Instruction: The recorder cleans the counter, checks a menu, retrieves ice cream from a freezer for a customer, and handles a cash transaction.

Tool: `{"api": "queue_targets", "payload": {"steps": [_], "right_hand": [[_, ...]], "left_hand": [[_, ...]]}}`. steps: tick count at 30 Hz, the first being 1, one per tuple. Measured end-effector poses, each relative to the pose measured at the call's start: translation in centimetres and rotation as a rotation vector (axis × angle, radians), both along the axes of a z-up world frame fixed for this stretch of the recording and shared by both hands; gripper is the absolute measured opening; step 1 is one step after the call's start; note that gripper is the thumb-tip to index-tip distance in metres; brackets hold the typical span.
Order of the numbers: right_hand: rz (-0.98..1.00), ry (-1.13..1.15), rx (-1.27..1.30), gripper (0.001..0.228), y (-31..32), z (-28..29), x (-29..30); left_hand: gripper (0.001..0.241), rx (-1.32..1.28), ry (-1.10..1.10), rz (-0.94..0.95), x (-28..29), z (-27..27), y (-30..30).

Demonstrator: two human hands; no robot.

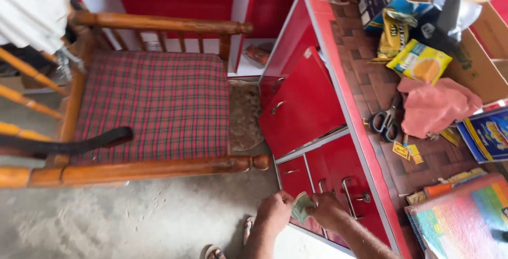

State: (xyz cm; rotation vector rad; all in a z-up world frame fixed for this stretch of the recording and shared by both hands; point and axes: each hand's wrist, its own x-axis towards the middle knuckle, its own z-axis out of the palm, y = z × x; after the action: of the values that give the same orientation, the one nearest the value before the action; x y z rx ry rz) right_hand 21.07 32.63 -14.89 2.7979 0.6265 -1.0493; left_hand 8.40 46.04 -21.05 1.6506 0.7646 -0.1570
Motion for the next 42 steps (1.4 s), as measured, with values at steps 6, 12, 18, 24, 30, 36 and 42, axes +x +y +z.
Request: {"api": "queue_targets", "payload": {"steps": [6, 12, 18, 24, 30, 36, 42], "right_hand": [[-0.173, -0.055, -0.042, 0.037, -1.5, -3.5, 2.3], [-0.161, -0.093, 0.162, 0.036, -3.8, -7.2, 2.1], [-0.237, -0.072, 0.039, 0.035, -0.9, -5.4, -0.3], [-0.29, -0.443, 0.143, 0.027, 0.2, -5.8, -3.3], [-0.407, -0.379, 0.1, 0.026, -1.7, -7.0, -3.4], [-0.368, -0.274, 0.056, 0.02, -1.6, -5.0, -3.7], [-0.435, -0.161, -0.049, 0.018, 0.7, -1.6, -4.8]], "left_hand": [[0.019, -0.069, -0.079, -0.05, 2.1, -0.2, 1.6], [0.017, -0.031, -0.133, -0.246, 2.6, -2.8, 1.4], [0.023, -0.093, -0.071, -0.384, 1.6, 1.0, 4.9], [0.027, -0.063, -0.081, -0.452, -0.4, -1.6, 6.3], [0.026, 0.005, -0.19, -0.373, 1.0, -6.8, 3.9], [0.024, 0.048, -0.324, -0.384, 4.0, -3.6, 1.9], [0.028, -0.008, -0.307, -0.42, 4.0, 0.2, 1.3]]}}
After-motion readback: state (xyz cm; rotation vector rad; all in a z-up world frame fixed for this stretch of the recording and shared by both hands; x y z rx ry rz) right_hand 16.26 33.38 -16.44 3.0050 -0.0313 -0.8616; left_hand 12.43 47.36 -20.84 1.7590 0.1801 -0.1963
